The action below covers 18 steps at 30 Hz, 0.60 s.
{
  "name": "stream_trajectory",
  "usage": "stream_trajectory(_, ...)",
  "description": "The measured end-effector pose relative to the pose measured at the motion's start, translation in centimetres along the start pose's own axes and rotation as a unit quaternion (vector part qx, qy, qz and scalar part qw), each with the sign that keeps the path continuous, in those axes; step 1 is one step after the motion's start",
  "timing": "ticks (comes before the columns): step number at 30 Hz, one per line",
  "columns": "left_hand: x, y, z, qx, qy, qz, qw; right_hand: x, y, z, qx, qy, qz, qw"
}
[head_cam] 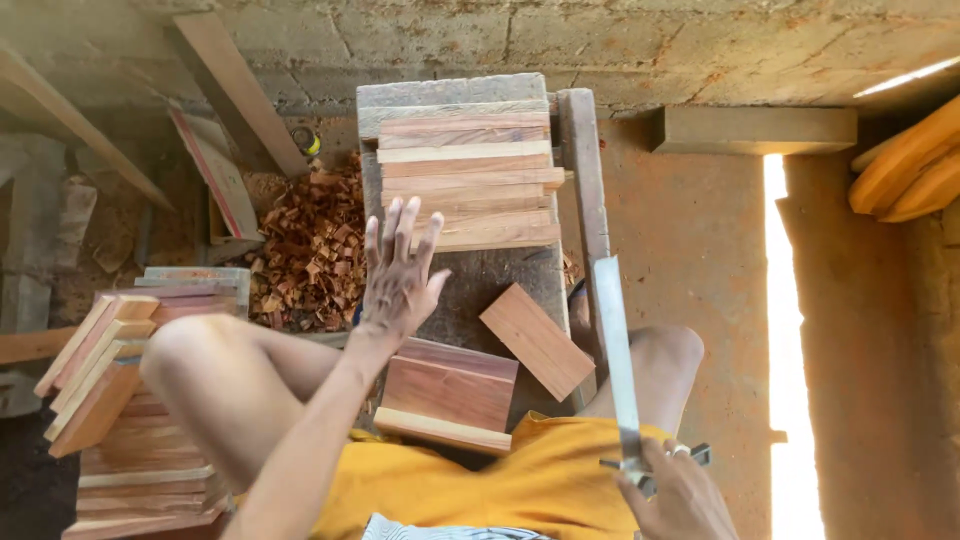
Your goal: The recorder is measuring and marking small blocks of wood using a square ruler and a pen.
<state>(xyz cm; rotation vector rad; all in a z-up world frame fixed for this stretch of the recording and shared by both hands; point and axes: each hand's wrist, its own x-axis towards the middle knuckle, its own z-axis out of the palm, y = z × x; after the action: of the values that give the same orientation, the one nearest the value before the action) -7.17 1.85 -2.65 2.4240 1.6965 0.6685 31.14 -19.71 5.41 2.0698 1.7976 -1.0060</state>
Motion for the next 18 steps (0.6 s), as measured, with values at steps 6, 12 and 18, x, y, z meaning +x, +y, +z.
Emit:
stream_trajectory(6,9.0,2.0,-4.3,0.079,-0.308,-0.027,0.948,-1.1,3.6,7.2,0.004,-0.033,-0.035,0.999)
stream_trajectory(12,7.3,0.6,-0.3,0.111,-0.235,-0.016,0.965,0.0,0.7,6.8,0.007,-0.097,-0.030,0.995)
stream_trajectory(18,6.0,-0.8,2.1,0.104,-0.143,0.042,0.983,0.8,2.6,9.0,0.040,-0.041,-0.019,0.998)
